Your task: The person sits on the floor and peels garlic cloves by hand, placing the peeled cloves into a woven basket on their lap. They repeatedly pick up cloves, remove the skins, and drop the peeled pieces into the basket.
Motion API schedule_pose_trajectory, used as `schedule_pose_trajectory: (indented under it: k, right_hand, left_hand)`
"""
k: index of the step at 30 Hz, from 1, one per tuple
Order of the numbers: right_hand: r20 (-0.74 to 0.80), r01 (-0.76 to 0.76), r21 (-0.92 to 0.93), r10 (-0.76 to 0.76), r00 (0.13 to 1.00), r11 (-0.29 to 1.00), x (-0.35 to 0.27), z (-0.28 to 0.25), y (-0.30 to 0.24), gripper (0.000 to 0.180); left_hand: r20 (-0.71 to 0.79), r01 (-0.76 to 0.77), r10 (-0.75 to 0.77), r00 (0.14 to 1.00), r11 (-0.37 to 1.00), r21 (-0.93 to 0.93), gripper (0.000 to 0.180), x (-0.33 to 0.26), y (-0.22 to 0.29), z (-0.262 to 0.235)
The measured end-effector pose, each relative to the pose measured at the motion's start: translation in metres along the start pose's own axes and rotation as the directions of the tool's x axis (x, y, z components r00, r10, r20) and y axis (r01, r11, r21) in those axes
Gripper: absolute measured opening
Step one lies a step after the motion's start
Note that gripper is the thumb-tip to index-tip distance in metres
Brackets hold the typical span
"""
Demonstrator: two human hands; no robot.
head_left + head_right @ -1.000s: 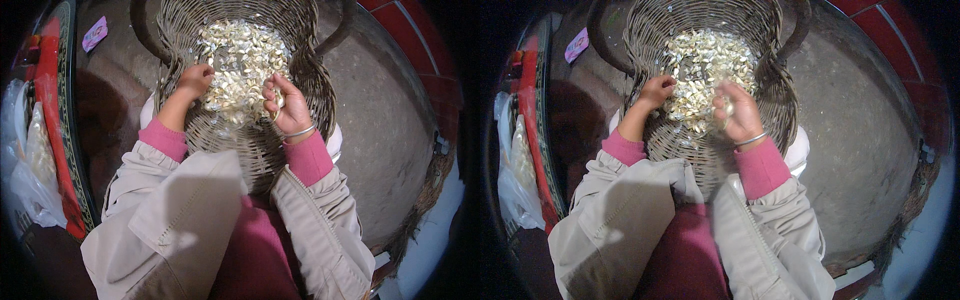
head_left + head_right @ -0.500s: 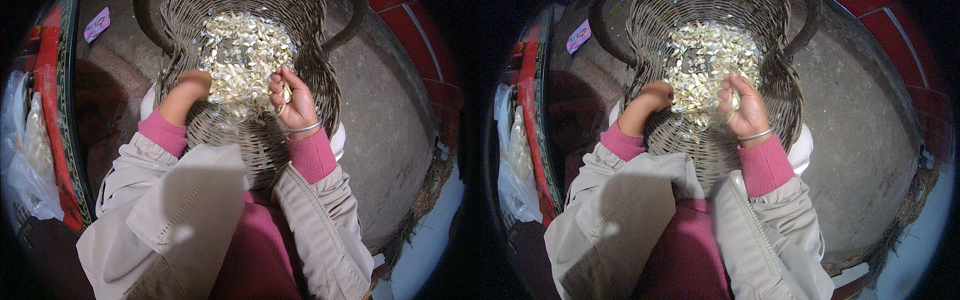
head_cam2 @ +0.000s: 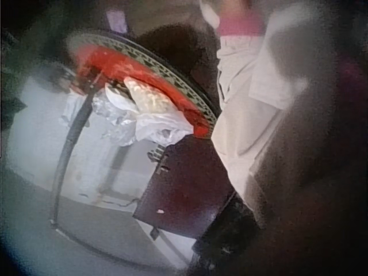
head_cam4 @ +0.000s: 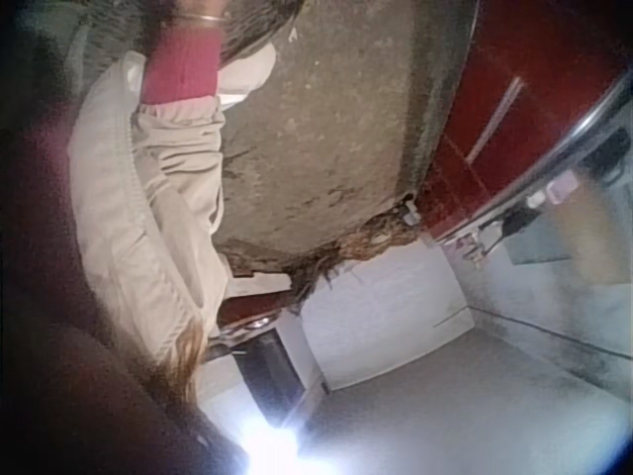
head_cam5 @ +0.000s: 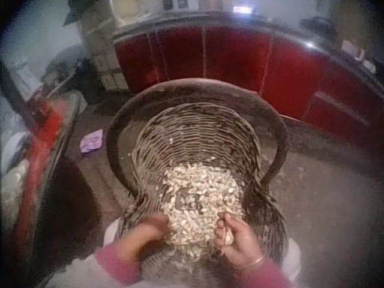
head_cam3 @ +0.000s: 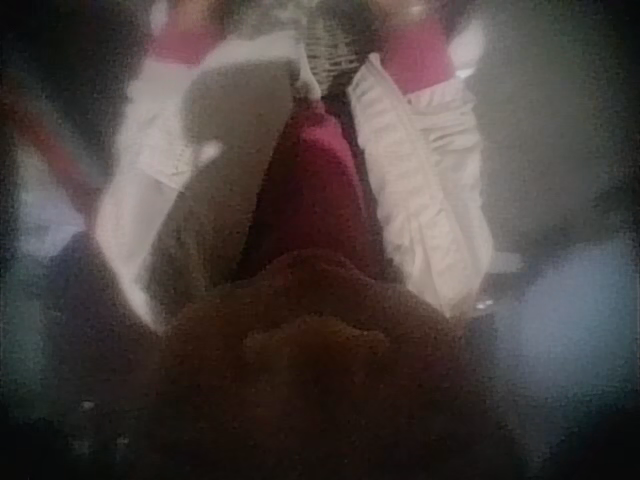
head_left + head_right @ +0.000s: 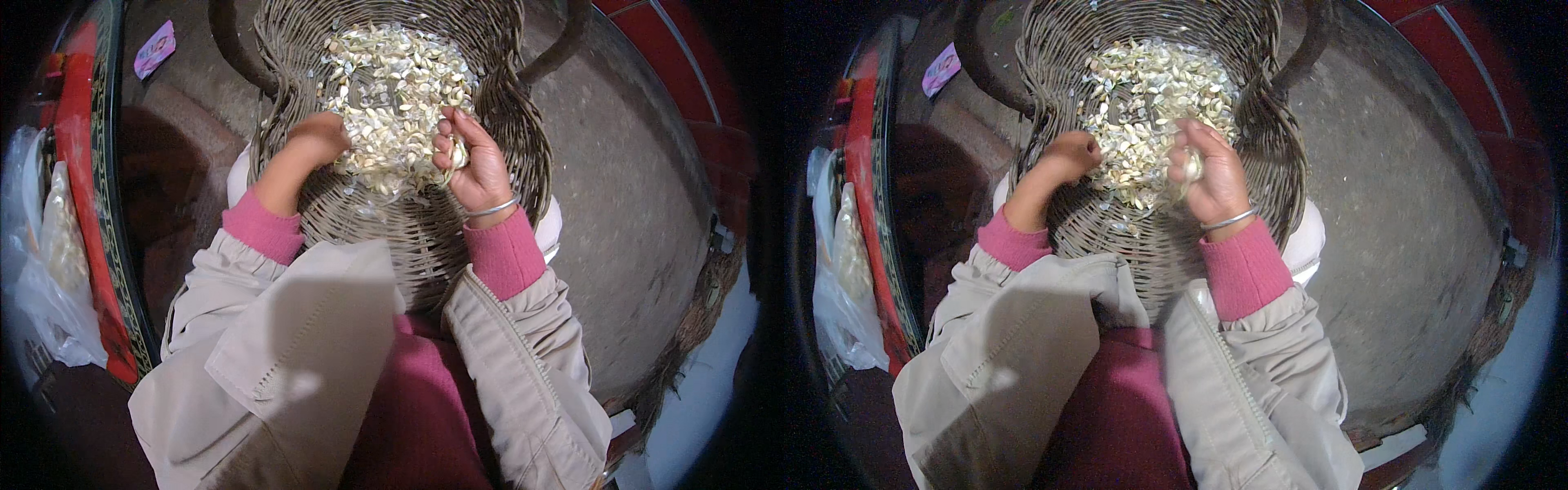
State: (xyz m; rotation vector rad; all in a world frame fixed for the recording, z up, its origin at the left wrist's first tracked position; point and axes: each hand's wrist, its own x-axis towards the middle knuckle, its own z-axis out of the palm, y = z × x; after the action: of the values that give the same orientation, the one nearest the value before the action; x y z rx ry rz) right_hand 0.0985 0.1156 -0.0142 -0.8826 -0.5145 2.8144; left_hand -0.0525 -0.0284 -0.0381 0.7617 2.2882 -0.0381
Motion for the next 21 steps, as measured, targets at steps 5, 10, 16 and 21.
schedule_pose_trajectory:
  k: [5, 10, 16, 21]
  right_hand:
    - [-0.089, -0.007, -0.122, -0.004, 0.996, 0.993, -0.001, 0.007, 0.003, 0.031]
    - [0.011, -0.041, -0.04, 0.042, 0.999, 0.998, -0.004, 0.012, 0.0, 0.031]
    - [0.07, -0.084, 0.028, 0.082, 0.994, 0.996, -0.002, 0.006, 0.001, 0.014]
    - [0.045, -0.062, 0.011, 0.061, 0.997, 0.998, -0.001, 0.003, 0.0, 0.013]
  left_hand:
    - [-0.281, -0.42, 0.313, 0.907, 0.719, -0.554, 0.024, -0.038, 0.024, -0.019]
    - [-0.499, -0.576, 0.31, 0.809, 0.587, -0.569, 0.021, -0.027, 0.04, -0.019]
    - [-0.27, -0.085, 0.058, 0.961, 0.993, -0.088, 0.023, 0.02, 0.029, 0.017]
    - [-0.254, -0.064, 0.092, 0.963, 0.991, 0.115, 0.023, 0.034, 0.014, 0.051]
